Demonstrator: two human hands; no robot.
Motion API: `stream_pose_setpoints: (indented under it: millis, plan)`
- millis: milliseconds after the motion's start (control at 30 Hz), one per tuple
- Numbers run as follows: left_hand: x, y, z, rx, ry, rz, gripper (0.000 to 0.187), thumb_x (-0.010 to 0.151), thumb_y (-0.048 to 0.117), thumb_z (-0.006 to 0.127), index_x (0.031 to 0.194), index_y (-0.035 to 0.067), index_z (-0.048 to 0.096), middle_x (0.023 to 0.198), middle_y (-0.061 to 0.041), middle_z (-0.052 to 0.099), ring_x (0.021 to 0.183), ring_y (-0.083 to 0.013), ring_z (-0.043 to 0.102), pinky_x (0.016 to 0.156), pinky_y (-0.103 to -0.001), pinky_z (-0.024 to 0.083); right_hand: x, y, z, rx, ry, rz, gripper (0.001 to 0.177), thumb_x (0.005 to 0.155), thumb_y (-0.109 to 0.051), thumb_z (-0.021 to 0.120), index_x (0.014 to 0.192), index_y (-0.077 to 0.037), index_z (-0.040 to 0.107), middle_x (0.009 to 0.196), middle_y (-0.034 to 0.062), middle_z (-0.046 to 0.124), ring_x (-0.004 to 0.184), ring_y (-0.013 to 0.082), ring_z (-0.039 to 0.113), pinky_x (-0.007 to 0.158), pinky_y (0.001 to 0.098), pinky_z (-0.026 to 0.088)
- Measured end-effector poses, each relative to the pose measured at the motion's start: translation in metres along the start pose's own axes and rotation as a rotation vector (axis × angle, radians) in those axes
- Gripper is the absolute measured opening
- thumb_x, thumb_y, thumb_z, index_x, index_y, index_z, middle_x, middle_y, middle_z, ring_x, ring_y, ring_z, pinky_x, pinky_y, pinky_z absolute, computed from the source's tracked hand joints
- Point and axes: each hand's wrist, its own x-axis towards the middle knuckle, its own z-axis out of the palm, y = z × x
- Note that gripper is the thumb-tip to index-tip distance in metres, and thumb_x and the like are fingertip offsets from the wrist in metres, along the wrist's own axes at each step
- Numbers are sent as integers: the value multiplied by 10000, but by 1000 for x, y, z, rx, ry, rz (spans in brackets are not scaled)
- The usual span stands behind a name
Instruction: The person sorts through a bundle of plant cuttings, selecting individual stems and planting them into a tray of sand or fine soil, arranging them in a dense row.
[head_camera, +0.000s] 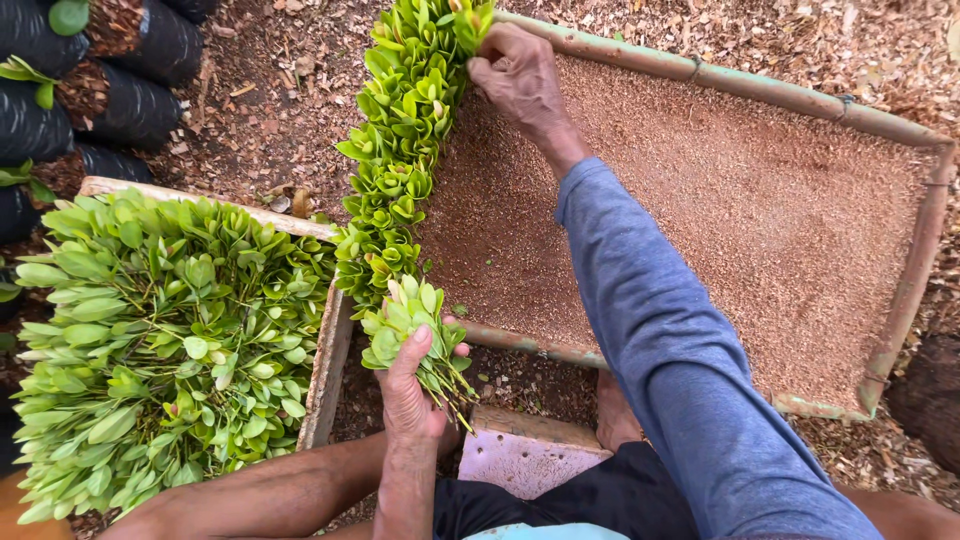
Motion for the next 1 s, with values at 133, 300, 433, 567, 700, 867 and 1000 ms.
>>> stream_pose_setpoints:
  millis: [133,300,433,567,700,867,1000]
  plan:
    - [-1,-3,-2,18,9,-35,563,749,73,664,1296,82,532,1006,-193,668,730,-246,667,503,-326,591,-5,13,-5,38,9,14,153,894,-50,565,802,-143,486,712,-15,522,602,99,487,523,228,443]
    - [-4,-3,2,29,13,-42,534,755,60,655,1276,44,539,989,-190,654,701,-259,656,497,-334,586,-5,1,-14,60,-67,17,84,898,-41,574,888,-121,548,779,7,611,658,115,584,578,239,539]
    - [-1,-7,-2,8,32,-37,569,756,30,653,1309,72,526,1042,-160,637,823,-284,677,495,-348,594,-5,-14,-18,9,-72,-63,178,877,52,603,1006,-70,599,812,21,656,662,115,624,586,224,551]
    - [-2,-8,-3,-20,7,-110,523,760,73,661,1268,72,537,945,-210,660,640,-249,637,517,-312,582,-2,5,-9,-75,-51,-100,199,848,52,689,849,-94,554,733,7,615,591,98,577,504,213,494]
    - [-2,-7,-2,-15,9,-81,548,758,56,658,1289,69,527,968,-207,652,725,-258,651,510,-329,585,0,5,-7,-48,-30,-87,170,851,36,704,833,-84,584,753,23,660,602,106,617,512,211,537]
    - [-3,-6,-3,1,3,-122,541,766,89,662,1288,114,523,928,-204,669,553,-264,638,459,-300,557,-2,0,-6,-48,10,-80,180,849,15,714,823,-98,576,743,13,659,603,100,619,511,213,534]
    - [-1,-6,-1,3,-17,-43,556,755,63,664,1292,74,519,989,-204,652,707,-253,654,498,-321,589,-3,7,-2,-75,24,-102,181,870,27,678,842,-95,548,742,19,646,581,102,594,480,216,517]
